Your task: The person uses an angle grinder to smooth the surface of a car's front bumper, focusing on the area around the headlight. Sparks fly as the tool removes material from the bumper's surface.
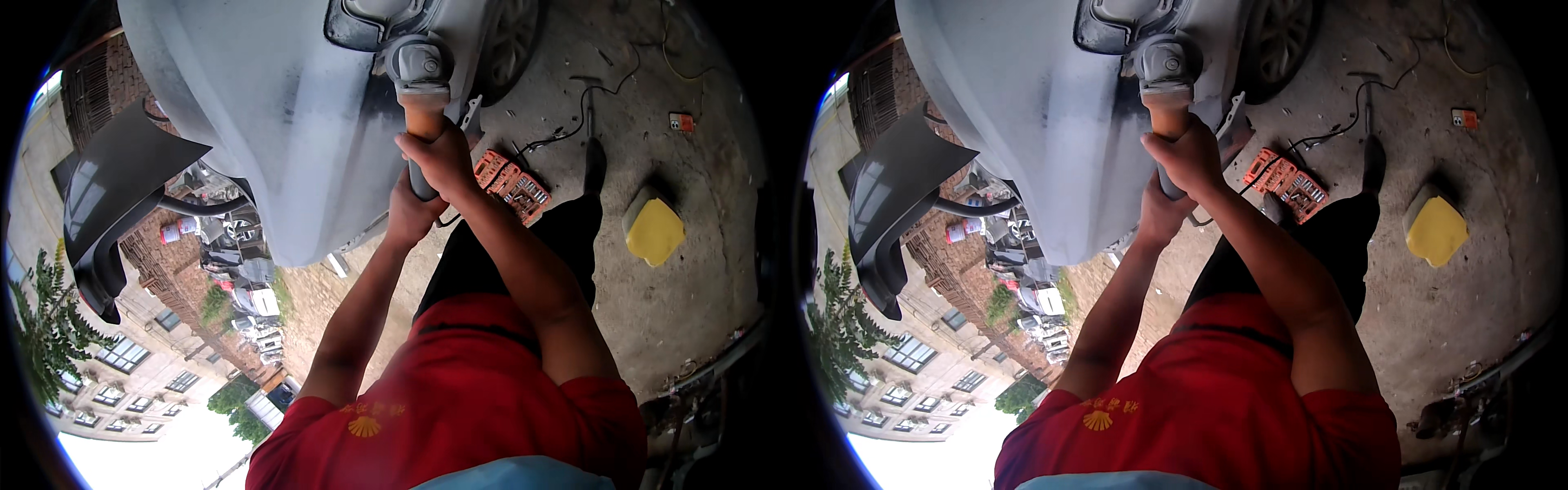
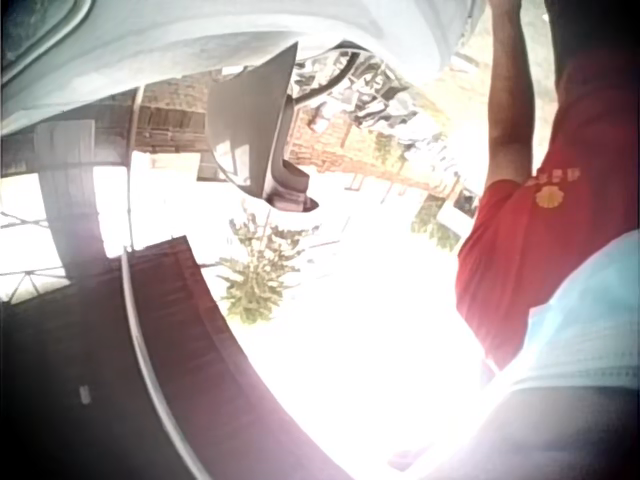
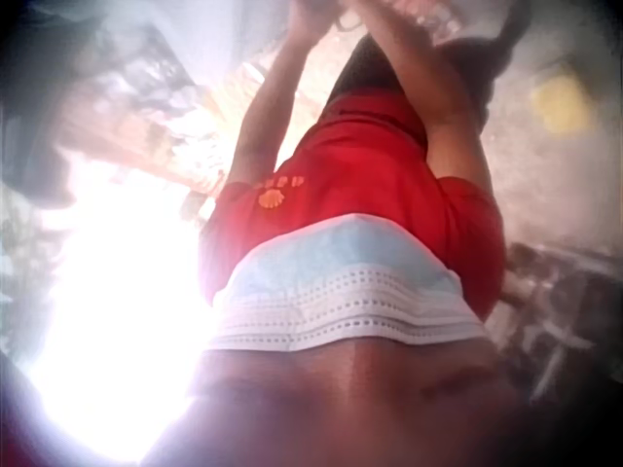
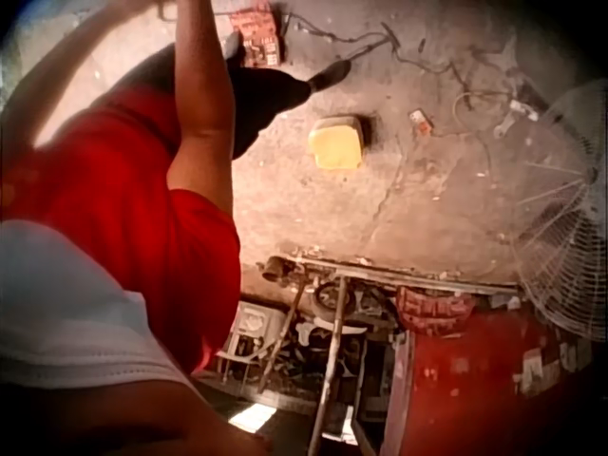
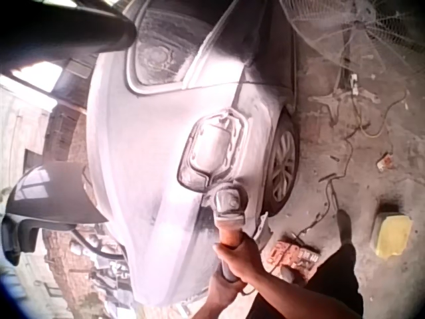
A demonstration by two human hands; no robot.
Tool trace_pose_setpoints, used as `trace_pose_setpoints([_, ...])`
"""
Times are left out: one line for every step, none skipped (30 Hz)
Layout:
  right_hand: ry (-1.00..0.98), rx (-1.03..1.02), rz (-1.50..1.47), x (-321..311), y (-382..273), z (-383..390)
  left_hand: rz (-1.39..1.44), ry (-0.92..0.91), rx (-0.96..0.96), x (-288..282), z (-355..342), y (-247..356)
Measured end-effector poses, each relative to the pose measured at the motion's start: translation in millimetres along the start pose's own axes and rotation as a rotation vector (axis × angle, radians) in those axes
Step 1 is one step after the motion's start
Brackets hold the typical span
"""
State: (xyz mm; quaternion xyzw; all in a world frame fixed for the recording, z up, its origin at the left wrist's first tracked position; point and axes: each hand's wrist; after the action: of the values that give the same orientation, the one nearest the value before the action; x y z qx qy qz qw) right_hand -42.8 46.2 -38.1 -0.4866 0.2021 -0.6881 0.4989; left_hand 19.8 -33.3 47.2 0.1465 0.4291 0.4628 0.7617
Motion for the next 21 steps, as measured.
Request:
trace_pose_setpoints([0.011, -0.017, 0.032, 0.7, 3.4, -4.3, 0.001, -0.014, -0.002, -0.1, -1.6, -0.4])
trace_pose_setpoints([0.023, -0.034, 0.063, 0.3, 7.0, -6.9, 0.002, -0.029, -0.004, -0.2, -3.6, -1.7])
trace_pose_setpoints([0.020, -0.006, 0.067, 0.4, 7.2, -7.2, 0.003, -0.036, -0.008, -2.6, -5.3, -4.2])
trace_pose_setpoints([0.016, 0.019, 0.070, -1.3, 4.1, -6.9, -0.013, -0.026, 0.027, -3.5, -7.6, -11.8])
trace_pose_setpoints([0.012, 0.044, 0.073, -1.2, 1.2, -6.8, -0.028, -0.017, 0.061, -3.1, -11.0, -25.1])
trace_pose_setpoints([0.022, 0.005, 0.085, -2.6, -0.3, -6.3, -0.041, -0.015, 0.097, 0.2, -13.8, -25.0])
trace_pose_setpoints([0.033, -0.034, 0.097, -3.5, -1.8, -4.4, -0.011, -0.015, 0.094, 2.1, -15.0, -24.3])
trace_pose_setpoints([0.043, -0.072, 0.108, -4.1, -2.9, -4.0, 0.018, -0.015, 0.091, 4.0, -15.7, -22.6])
trace_pose_setpoints([0.037, -0.097, 0.086, -3.9, -2.3, -5.2, 0.047, -0.017, 0.082, 5.6, -14.0, -20.3])
trace_pose_setpoints([0.049, -0.086, 0.101, -3.8, -1.8, -6.7, 0.040, -0.021, 0.072, 5.9, -14.5, -21.5])
trace_pose_setpoints([0.061, -0.074, 0.115, -3.7, -1.4, -8.3, 0.033, -0.024, 0.061, 5.3, -16.1, -22.7])
trace_pose_setpoints([0.069, -0.071, 0.128, -2.1, -3.7, -10.9, 0.024, -0.023, 0.058, 2.7, -18.4, -20.7])
trace_pose_setpoints([0.083, -0.053, 0.126, -1.7, -5.6, -11.1, 0.024, -0.031, 0.066, 1.9, -20.0, -21.9])
trace_pose_setpoints([0.097, -0.036, 0.124, -2.4, -7.4, -9.9, 0.023, -0.040, 0.074, 1.9, -22.0, -25.7])
trace_pose_setpoints([0.111, -0.016, 0.124, -4.0, -8.4, -7.5, 0.024, -0.049, 0.080, 3.2, -22.4, -26.4])
trace_pose_setpoints([0.108, -0.025, 0.135, -5.2, -9.5, -5.5, 0.025, -0.048, 0.077, 3.9, -21.6, -26.5])
trace_pose_setpoints([0.106, -0.033, 0.146, -6.3, -10.8, -3.6, 0.025, -0.047, 0.074, 4.4, -19.6, -25.7])
trace_pose_setpoints([0.106, -0.042, 0.156, -7.6, -12.0, -3.9, 0.025, -0.049, 0.072, 5.4, -19.5, -24.7])
trace_pose_setpoints([0.104, -0.066, 0.158, -6.7, -12.3, -5.6, 0.047, -0.043, 0.069, 6.1, -20.8, -25.3])
trace_pose_setpoints([0.102, -0.089, 0.160, -4.2, -12.3, -7.4, 0.068, -0.036, 0.066, 6.7, -22.3, -26.7])
trace_pose_setpoints([0.101, -0.109, 0.161, -2.7, -10.7, -7.7, 0.090, -0.032, 0.060, 6.8, -21.5, -24.0])
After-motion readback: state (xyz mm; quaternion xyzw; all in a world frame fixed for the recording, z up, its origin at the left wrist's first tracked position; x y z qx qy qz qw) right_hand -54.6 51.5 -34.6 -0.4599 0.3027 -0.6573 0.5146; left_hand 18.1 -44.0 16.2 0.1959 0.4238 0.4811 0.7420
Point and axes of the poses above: each hand's wrist, its own z-axis away from the middle knuckle, its own x-axis out of the palm, y = z × x, and after that the axes turned 3 degrees about -y, right-handed
